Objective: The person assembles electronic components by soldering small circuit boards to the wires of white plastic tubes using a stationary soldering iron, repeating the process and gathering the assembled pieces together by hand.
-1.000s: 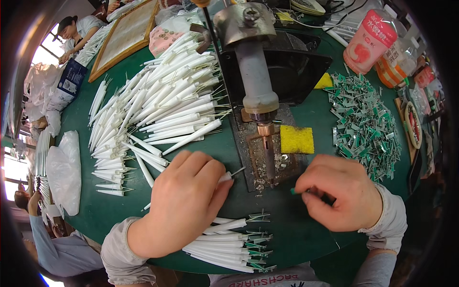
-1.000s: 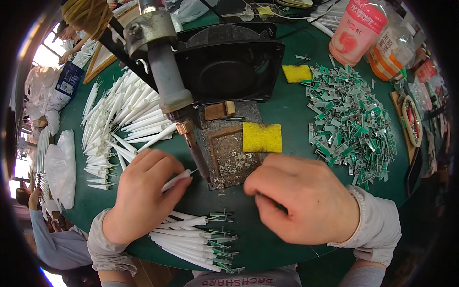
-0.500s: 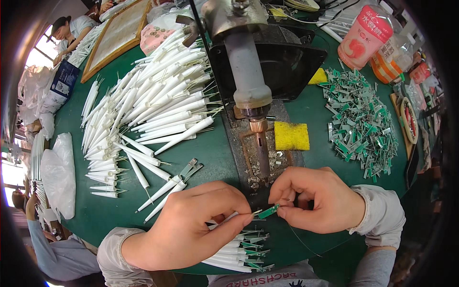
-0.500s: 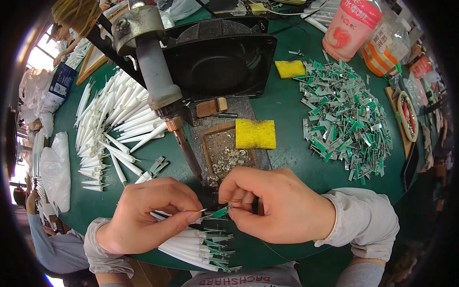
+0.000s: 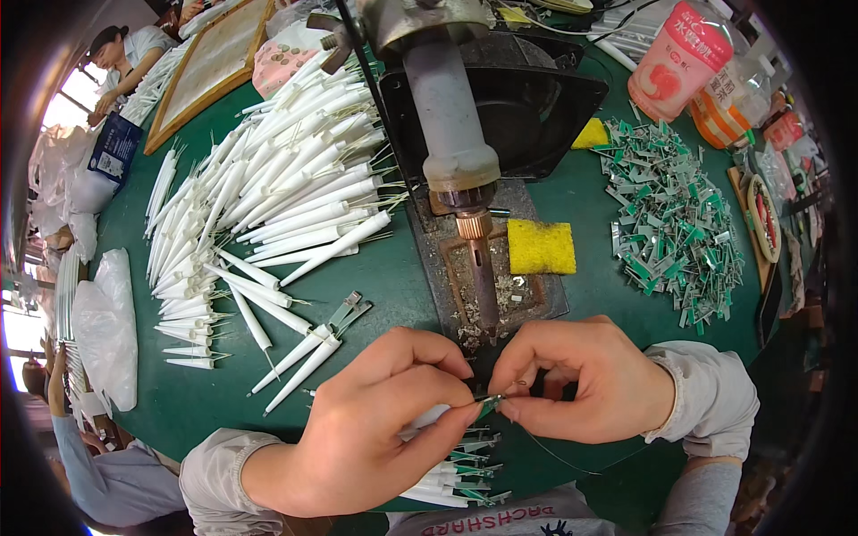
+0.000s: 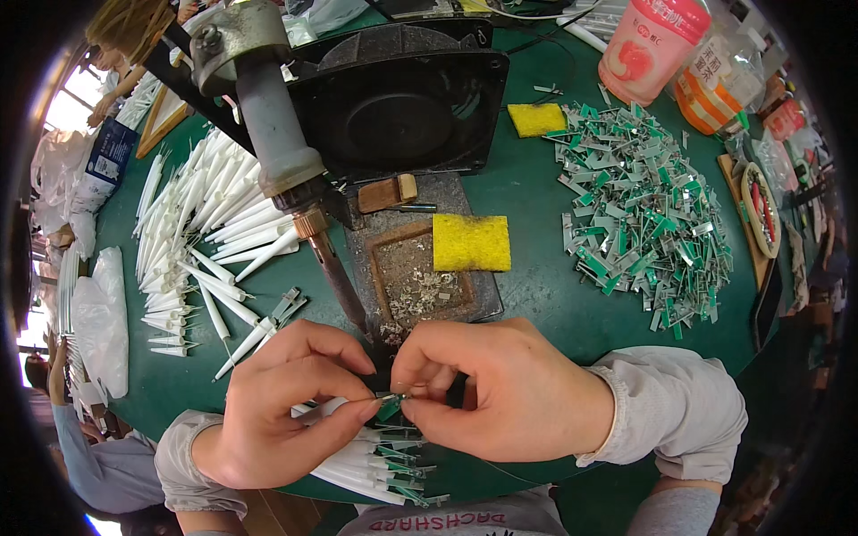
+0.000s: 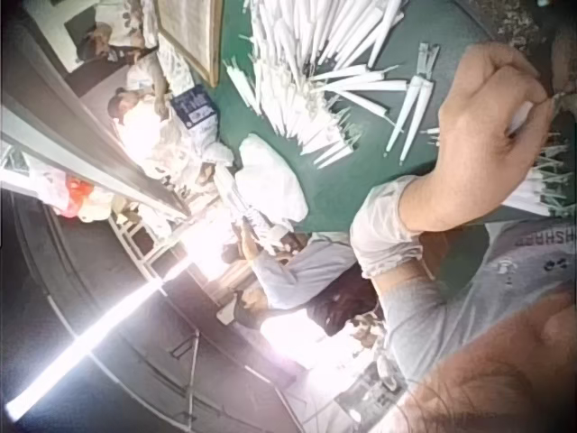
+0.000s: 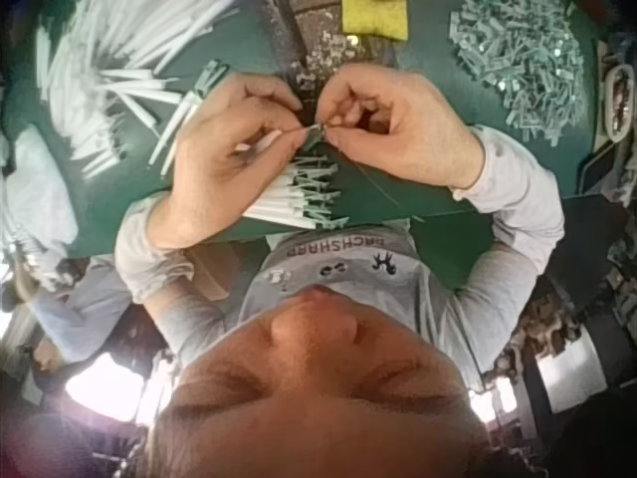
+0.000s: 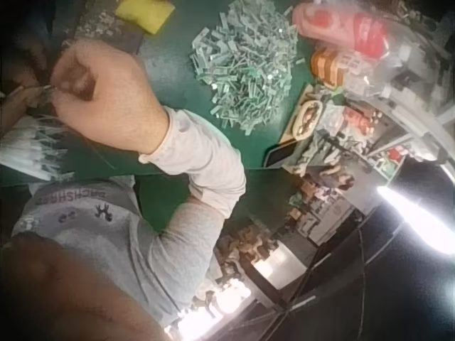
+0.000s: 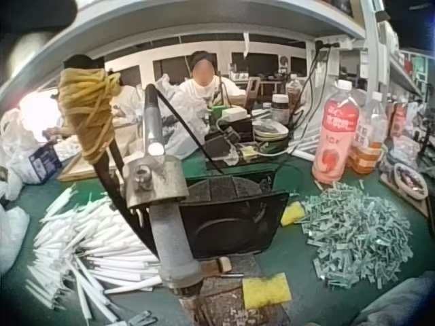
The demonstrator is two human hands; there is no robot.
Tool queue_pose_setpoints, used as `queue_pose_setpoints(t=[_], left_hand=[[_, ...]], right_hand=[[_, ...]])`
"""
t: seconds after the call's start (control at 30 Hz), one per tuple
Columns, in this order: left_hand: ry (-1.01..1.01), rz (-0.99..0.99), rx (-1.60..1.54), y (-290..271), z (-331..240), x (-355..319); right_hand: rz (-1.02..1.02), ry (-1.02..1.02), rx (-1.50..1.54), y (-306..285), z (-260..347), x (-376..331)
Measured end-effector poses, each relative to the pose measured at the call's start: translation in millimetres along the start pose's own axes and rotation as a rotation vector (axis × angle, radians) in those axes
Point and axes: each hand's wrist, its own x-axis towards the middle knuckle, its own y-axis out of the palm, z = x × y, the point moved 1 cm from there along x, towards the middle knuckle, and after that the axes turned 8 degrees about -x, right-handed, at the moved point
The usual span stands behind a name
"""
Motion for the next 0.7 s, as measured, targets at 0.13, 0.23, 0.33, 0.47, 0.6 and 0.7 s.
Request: queue_pose_setpoints(t=[0.13,0.23,0.33,0.47,0.6,0.7], left_hand=[[0.214,-0.075,0.239,9.6,4.1,-6.8],[0.769,-0.131,0.677,15.2,4.9,-10.6],[0.952,-0.124,0.923,19.7,1.0,-8.7],[0.679,-0.116,0.631,16.3,4.0,-11.7],[0.135,-0.077,0.139,2.5,-2.7,-2.1],[-0.022,0.016,-0.075,-3.4,-1.9,0.7]], right_hand=[[0.120,0.074,0.230,-0.3,-6.1,1.6],[0.320,0.278,0.436,-5.7,-4.7,5.3],[0.379,0.292,0.490,-6.8,-3.6,6.5],[0.280,0.187,0.480,-1.6,-9.1,1.2],[0.013,-0.261,-0.149,-7.6,3.0,-0.4],[-0.107,-0.334,-0.206,0.1,1.1,-4.2]])
